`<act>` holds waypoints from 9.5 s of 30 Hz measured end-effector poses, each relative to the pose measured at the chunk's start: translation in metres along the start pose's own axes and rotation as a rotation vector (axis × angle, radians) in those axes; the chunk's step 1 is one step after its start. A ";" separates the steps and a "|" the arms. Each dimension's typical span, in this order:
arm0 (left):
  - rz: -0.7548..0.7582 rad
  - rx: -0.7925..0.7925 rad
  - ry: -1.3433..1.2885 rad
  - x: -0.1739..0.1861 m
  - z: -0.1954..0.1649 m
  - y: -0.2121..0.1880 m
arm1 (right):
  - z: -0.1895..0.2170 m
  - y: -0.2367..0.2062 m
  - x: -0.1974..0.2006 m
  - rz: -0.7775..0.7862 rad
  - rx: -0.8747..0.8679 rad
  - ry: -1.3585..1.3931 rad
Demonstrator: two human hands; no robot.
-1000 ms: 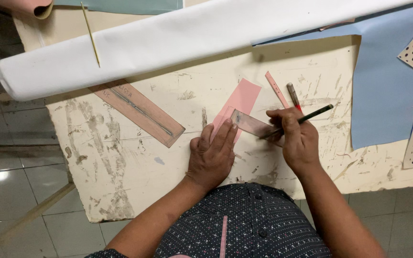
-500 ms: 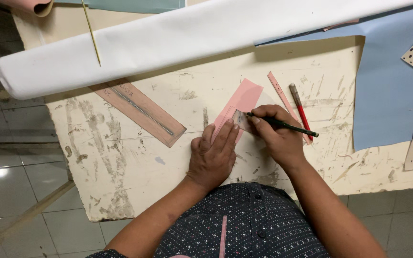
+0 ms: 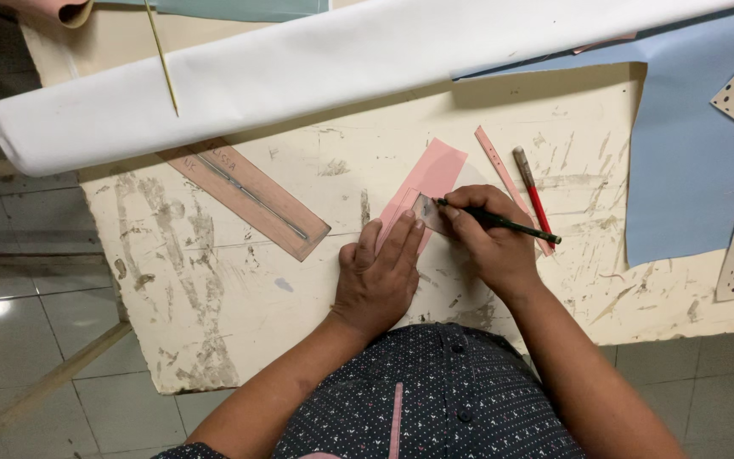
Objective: The person searches through a cluttered drawer, then moves to a work table to measure and mark a pink paper template using a ruler and pencil. The person draws multiple parallel lines on the template.
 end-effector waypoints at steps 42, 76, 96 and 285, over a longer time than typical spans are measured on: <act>-0.188 0.064 -0.355 0.035 0.026 -0.040 | 0.016 -0.086 -0.016 0.163 0.254 -0.703; -0.165 0.055 -0.427 0.035 0.027 -0.041 | 0.020 -0.089 -0.022 0.166 0.258 -0.663; -0.150 0.019 -0.365 0.033 0.027 -0.039 | -0.027 -0.062 -0.036 0.118 -0.278 0.462; 0.109 0.031 -0.133 0.010 0.020 0.009 | -0.032 -0.073 0.024 -0.015 -0.119 -0.125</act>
Point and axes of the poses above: each hand's wrist, its own y-axis towards the middle knuckle, its own x-axis out of the back of the hand, z = x × y, the point moved 9 cm from there along y, towards the middle knuckle, and after that the axes turned 3 degrees about z, right-handed, at the moved point
